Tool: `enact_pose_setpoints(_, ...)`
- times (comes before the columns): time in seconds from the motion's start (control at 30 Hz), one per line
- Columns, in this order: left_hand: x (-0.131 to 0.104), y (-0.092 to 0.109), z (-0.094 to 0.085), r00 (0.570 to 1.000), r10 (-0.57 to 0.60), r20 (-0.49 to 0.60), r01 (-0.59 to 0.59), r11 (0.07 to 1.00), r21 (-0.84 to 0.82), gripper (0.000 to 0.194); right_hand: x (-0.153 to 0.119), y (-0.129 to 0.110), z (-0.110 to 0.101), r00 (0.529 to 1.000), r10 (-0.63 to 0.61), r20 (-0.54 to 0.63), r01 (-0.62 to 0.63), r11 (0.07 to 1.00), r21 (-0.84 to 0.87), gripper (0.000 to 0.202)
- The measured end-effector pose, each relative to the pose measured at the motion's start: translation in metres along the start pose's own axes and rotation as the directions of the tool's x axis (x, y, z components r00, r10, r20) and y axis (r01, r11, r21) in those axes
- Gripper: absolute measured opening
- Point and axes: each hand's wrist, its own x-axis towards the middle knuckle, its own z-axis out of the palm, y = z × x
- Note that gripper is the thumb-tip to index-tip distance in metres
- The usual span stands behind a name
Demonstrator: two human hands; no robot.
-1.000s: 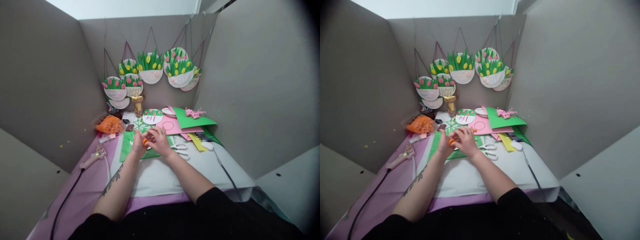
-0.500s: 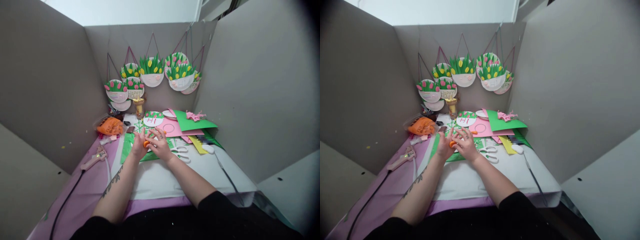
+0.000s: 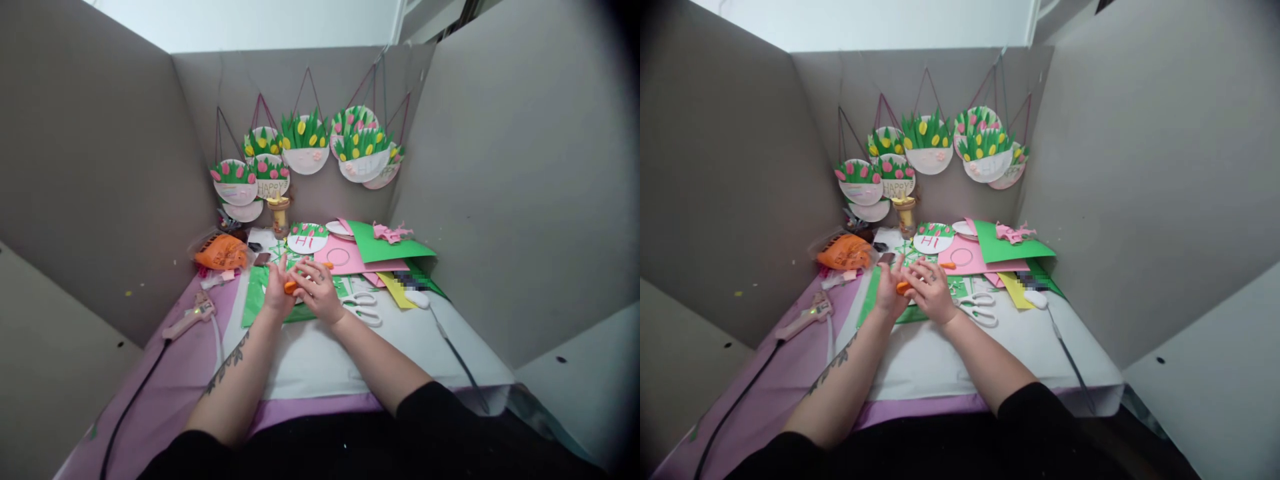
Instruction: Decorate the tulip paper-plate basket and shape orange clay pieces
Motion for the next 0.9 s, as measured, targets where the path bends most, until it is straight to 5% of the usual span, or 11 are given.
enact_pose_setpoints(0.2, 0.001, 0.002, -0.002, 0.999, -0.046, -0.008, 0.047, 0.990, 0.129, 0.067, 0.000, 0.000, -0.002, 0.999, -0.011, 0.040, 0.011, 1.000, 0.008, 0.026)
enact_pose_setpoints(0.5, -0.004, 0.004, 0.005, 0.992, -0.119, 0.038, 0.119, 0.993, -0.007, 0.076, 0.007, -0.016, 0.000, 0.973, 0.216, -0.081, -0.191, 0.951, 0.244, 0.011)
enact_pose_setpoints(0.7, -0.005, -0.004, 0.011, 0.995, -0.103, 0.006, 0.104, 0.994, -0.041, 0.072, -0.002, -0.011, 0.014, 0.973, 0.160, -0.167, -0.139, 0.982, 0.127, 0.015)
enact_pose_setpoints(0.9, -0.001, 0.003, 0.007, 0.988, -0.068, -0.141, 0.085, 0.990, 0.115, 0.065, -0.003, -0.005, 0.011, 0.995, 0.029, -0.093, -0.036, 0.996, -0.080, 0.039)
